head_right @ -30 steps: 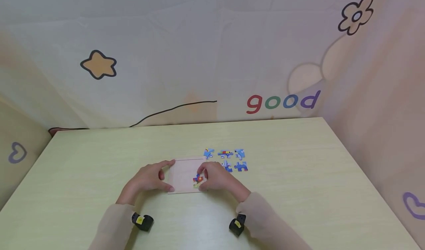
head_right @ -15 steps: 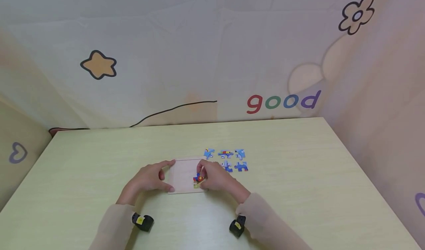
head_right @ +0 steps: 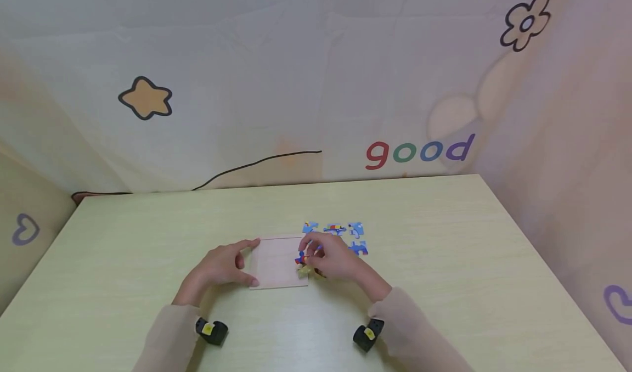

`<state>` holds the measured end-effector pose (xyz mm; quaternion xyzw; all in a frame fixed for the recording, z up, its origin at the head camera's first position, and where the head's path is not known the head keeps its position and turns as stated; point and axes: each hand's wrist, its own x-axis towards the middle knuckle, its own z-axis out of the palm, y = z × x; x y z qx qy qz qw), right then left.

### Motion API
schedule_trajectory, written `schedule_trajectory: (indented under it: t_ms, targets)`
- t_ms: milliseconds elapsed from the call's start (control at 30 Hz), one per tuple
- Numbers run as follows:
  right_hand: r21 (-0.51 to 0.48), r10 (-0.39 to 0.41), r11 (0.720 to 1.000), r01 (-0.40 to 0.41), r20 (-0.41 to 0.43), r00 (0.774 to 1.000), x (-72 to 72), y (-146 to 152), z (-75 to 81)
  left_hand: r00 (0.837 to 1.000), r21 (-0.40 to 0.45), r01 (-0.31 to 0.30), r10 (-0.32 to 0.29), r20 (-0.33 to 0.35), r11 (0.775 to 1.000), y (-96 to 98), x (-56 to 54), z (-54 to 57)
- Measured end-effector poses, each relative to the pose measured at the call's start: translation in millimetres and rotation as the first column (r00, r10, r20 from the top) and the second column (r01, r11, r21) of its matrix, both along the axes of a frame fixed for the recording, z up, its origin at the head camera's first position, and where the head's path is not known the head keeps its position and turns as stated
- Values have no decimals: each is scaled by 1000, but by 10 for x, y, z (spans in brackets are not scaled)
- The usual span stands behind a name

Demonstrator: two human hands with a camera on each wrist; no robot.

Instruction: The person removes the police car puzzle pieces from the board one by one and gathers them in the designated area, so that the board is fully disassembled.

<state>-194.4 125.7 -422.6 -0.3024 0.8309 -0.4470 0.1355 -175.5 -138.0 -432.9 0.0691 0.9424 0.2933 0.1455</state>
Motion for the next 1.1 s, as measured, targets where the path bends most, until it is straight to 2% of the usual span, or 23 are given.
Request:
schedule_trajectory:
  t_ms: [200, 433, 600, 867, 1100]
  targets:
    - [-32, -41, 999, 40, -14, 999, -8, 235, 6, 1000, 0, 0, 0, 1, 1000, -2, 2, -18]
    - [26, -156, 988, 154, 97, 983, 6, 551, 5, 1000, 23, -1, 1, 2, 1000, -14, 5, -37]
    - [25, -204, 979, 202, 153, 967, 20, 765, 9, 1000, 52, -13, 12, 11, 999, -26, 12, -47]
    - [50, -223, 975, 217, 176, 959, 0, 1004, -62, 1000, 75, -19, 19, 7, 997, -26, 9, -55]
    - [126, -250, 965, 230, 171, 953, -20, 1094, -119, 1000, 78, -12, 13, -10, 997, -23, 6, -60]
